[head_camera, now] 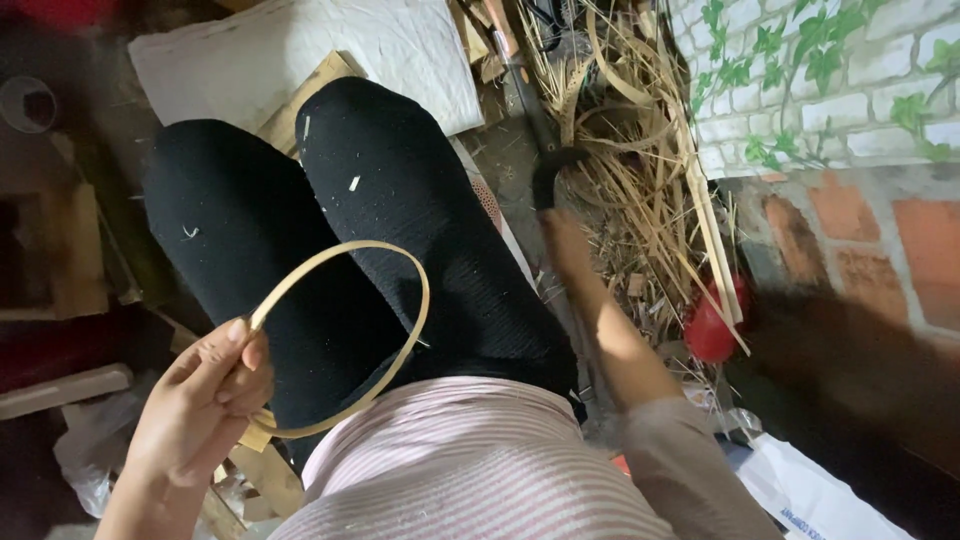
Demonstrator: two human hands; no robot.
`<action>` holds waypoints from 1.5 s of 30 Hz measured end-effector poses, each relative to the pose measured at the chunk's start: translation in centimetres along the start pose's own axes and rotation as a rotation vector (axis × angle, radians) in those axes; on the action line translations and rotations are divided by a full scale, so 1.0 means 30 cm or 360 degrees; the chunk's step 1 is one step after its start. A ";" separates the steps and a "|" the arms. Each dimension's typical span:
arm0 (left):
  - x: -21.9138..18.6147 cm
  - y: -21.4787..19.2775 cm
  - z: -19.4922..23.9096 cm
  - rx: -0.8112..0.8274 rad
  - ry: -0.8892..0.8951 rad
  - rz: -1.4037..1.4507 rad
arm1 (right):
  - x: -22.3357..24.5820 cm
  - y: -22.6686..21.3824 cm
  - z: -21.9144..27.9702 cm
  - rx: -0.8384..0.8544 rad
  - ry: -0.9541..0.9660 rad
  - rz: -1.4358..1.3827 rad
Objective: The person sits on the floor and weaves a thin strip of material around a circular wooden hoop using a purple string. They wrap the string around the hoop and the strip, then use scissors to trim the excess string.
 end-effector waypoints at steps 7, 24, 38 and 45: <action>-0.012 0.000 0.025 -0.0069 0.0066 -0.0001 | 0.018 0.294 -0.173 0.0139 -0.0420 0.0602; -0.070 0.096 -0.011 0.0071 0.0062 -0.0196 | 0.618 -0.895 0.023 -0.0386 0.0020 -0.1410; -0.040 0.159 0.031 0.0603 0.0065 -0.0118 | 1.410 -0.782 0.348 -0.0020 -0.1433 -0.0349; -0.030 0.188 0.025 0.0642 0.0140 -0.0224 | 1.532 -0.656 0.315 0.0392 -0.1101 0.0066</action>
Point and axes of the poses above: each hand's wrist, its own z-axis away from the middle knuckle, its own y-axis out of the palm, x = y × z, the point moved 7 cm from there along -z, towards the middle knuckle, and after that the axes turned 9 degrees about -x, right-handed, at the moved point
